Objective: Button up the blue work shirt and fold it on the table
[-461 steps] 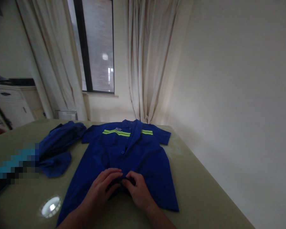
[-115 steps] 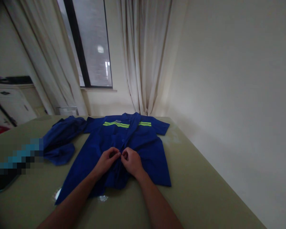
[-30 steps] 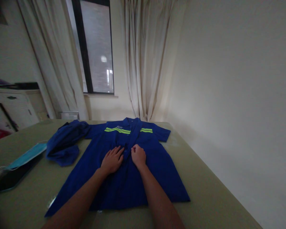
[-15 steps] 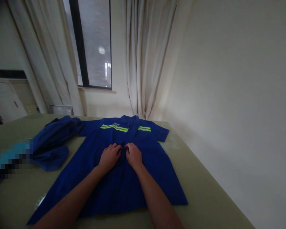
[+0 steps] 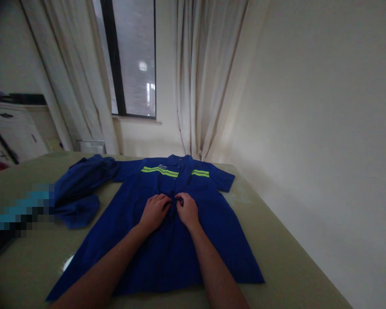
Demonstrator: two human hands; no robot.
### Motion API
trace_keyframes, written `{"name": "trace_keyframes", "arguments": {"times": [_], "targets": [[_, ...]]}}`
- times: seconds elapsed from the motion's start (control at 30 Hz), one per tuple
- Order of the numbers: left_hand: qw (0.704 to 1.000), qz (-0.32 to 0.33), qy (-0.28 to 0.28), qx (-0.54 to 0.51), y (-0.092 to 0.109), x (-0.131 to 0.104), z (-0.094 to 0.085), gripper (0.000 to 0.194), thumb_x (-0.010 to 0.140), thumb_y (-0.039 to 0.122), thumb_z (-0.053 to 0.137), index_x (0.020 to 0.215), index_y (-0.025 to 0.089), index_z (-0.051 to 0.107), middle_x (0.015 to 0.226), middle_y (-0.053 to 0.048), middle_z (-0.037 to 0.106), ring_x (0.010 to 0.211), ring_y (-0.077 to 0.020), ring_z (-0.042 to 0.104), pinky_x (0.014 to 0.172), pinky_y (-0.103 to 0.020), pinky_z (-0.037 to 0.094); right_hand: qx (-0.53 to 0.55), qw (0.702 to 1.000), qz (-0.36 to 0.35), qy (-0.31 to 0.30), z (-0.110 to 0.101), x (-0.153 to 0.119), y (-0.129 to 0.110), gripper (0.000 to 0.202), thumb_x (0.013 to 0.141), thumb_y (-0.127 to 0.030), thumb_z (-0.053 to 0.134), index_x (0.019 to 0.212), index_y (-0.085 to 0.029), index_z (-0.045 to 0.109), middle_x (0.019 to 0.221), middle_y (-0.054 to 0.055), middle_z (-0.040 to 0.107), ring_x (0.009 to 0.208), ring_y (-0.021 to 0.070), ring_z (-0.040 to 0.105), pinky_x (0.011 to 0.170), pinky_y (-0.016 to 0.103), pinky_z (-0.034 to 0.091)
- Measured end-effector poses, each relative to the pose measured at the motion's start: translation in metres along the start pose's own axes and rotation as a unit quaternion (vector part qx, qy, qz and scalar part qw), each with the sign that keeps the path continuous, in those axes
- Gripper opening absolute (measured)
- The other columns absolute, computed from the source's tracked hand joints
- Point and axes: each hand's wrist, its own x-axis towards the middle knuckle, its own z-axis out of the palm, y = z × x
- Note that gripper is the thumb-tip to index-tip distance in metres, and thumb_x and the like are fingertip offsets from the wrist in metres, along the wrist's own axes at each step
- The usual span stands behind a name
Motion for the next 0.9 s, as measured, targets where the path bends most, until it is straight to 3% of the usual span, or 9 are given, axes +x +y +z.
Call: {"name": "trace_keyframes", "arguments": {"times": [0.13,0.3,0.43,0.53,0.63,0.77,0.9], "targets": [[1.000,-0.009,-0.001,-0.002,0.002,0.001,-0.002,0.018,0.097,0.022,0.053,0.107,0.027,0.068,0.109,-0.002,0.070,0.107,-0.0223,0.061,0.096,-0.037,0.041,0.009,1.000,0.012,0.020,0.002,0.001,0.001,0.032,0.085,-0.013,0.056,0.112,-0.024,0.069,0.113,0.003,0.072,0.083,0.0164,0.068,0.085,0.029,0.051],[0.999,-0.038,-0.007,0.007,0.003,0.004,-0.003,0.015,0.097,0.022,0.052,0.099,0.025,0.066,0.102,-0.002,0.069,0.101,-0.0217,0.063,0.086,-0.034,0.043,0.054,0.998,0.018,0.007,0.001,0.002,0.003,0.031,0.085,-0.018,0.058,0.113,-0.025,0.069,0.101,0.001,0.074,0.079,0.0175,0.069,0.077,0.029,0.053],[0.998,-0.053,0.000,0.017,0.006,0.007,-0.002,0.015,0.099,0.024,0.048,0.098,0.023,0.063,0.100,-0.003,0.070,0.101,-0.0228,0.063,0.087,-0.036,0.042,0.061,0.997,0.045,0.017,0.001,0.003,0.002,0.031,0.086,-0.020,0.057,0.114,-0.025,0.069,0.093,0.001,0.075,0.080,0.0185,0.071,0.077,0.030,0.054],[0.999,-0.040,0.003,-0.007,0.009,0.007,-0.003,0.023,0.104,0.035,0.042,0.106,0.025,0.063,0.106,-0.003,0.070,0.104,-0.0222,0.062,0.091,-0.037,0.041,0.059,0.996,0.064,0.017,0.001,0.004,0.002,0.031,0.084,-0.019,0.060,0.114,-0.025,0.069,0.101,0.002,0.076,0.078,0.0178,0.071,0.077,0.031,0.055],[0.999,-0.023,-0.005,-0.025,0.009,0.006,-0.005,0.025,0.101,0.047,0.050,0.107,0.028,0.066,0.110,-0.003,0.069,0.109,-0.0229,0.061,0.094,-0.038,0.040,0.066,0.995,0.066,0.021,0.001,0.005,0.003,0.033,0.081,-0.019,0.062,0.114,-0.025,0.068,0.114,0.003,0.075,0.077,0.0171,0.071,0.078,0.032,0.057],[0.999,-0.032,-0.024,-0.020,0.008,0.006,-0.006,0.015,0.095,0.039,0.060,0.098,0.027,0.069,0.109,-0.003,0.068,0.109,-0.0232,0.061,0.092,-0.037,0.041,0.104,0.990,0.085,0.035,0.004,0.009,0.004,0.027,0.085,-0.020,0.057,0.109,-0.024,0.068,0.115,0.004,0.074,0.085,0.0188,0.073,0.080,0.033,0.058],[0.999,-0.033,-0.005,-0.025,0.005,0.006,-0.002,0.021,0.094,0.044,0.061,0.097,0.025,0.069,0.106,-0.003,0.069,0.107,-0.0245,0.062,0.091,-0.039,0.042,0.121,0.985,0.117,0.040,0.009,0.012,0.003,0.021,0.083,-0.020,0.059,0.102,-0.022,0.069,0.104,0.005,0.076,0.097,0.0206,0.072,0.083,0.032,0.057]]}}
